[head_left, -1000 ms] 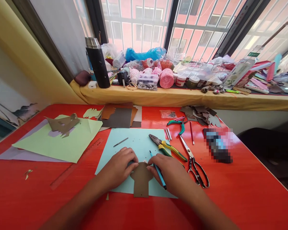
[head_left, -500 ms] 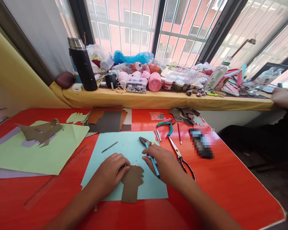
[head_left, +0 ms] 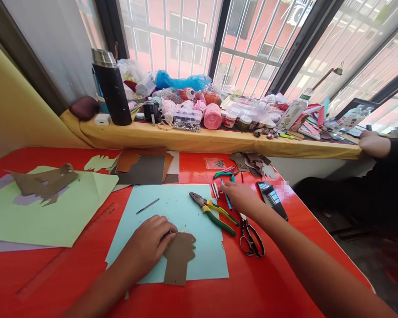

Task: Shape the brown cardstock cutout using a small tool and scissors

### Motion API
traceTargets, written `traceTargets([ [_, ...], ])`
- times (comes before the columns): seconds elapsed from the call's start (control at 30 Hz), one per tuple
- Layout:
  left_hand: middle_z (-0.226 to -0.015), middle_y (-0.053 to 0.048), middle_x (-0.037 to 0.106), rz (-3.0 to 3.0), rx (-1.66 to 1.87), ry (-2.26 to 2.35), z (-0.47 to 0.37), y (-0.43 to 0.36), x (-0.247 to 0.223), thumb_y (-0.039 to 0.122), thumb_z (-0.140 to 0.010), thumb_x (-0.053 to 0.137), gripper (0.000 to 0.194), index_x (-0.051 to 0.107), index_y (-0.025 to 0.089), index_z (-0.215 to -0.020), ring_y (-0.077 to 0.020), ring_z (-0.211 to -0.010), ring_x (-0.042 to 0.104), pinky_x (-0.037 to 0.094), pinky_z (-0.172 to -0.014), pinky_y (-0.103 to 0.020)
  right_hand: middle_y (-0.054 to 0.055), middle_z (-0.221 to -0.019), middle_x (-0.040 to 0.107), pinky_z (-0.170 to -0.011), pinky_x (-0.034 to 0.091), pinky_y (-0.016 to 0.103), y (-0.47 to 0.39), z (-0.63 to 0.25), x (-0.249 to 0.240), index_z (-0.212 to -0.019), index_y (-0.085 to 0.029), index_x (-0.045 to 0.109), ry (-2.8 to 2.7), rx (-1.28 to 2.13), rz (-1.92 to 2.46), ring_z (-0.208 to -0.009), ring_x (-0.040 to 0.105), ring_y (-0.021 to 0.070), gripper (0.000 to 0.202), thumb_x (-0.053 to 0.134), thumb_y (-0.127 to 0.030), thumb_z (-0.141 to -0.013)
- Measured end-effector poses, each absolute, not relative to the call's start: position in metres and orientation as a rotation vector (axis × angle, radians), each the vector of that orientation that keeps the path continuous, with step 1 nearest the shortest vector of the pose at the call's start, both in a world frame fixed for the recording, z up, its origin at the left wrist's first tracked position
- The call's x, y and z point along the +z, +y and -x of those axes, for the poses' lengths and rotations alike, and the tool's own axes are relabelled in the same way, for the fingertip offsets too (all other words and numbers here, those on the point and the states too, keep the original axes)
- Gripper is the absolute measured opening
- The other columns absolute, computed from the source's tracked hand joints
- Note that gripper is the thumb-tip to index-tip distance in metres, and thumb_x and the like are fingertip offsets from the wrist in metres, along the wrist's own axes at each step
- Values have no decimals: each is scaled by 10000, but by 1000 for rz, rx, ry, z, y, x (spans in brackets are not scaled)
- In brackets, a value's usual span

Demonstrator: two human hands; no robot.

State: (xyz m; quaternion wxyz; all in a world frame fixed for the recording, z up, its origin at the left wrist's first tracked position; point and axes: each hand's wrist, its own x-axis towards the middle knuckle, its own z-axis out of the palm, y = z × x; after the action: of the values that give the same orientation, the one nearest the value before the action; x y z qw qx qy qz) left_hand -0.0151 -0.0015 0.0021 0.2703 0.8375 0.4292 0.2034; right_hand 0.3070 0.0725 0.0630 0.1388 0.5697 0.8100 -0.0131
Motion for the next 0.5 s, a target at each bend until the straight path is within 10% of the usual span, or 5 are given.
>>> traceTargets([
  [0.27, -931, -39, 689, -2266, 523, 1176, 14, -2, 4, 250, -1041, 461, 240, 693, 238, -980, -235, -889, 593, 456, -787, -364, 106, -1146, 710, -671, 368, 273, 73, -313, 59, -1276, -210, 677, 2379, -47, -1667, -954, 690, 222, 490, 440, 27, -918],
  [0.5, -928, -48, 695, -2287, 552, 1172, 13, -2, 2, 240, -1048, 459, 257, 714, 233, -1015, -234, -890, 596, 460, -792, -368, 71, -1113, 768, -747, 476, 282, 22, -285, 62, -1184, -246, 721, 2656, -449, -1995, -926, 710, 215, 289, 472, -318, -1055],
])
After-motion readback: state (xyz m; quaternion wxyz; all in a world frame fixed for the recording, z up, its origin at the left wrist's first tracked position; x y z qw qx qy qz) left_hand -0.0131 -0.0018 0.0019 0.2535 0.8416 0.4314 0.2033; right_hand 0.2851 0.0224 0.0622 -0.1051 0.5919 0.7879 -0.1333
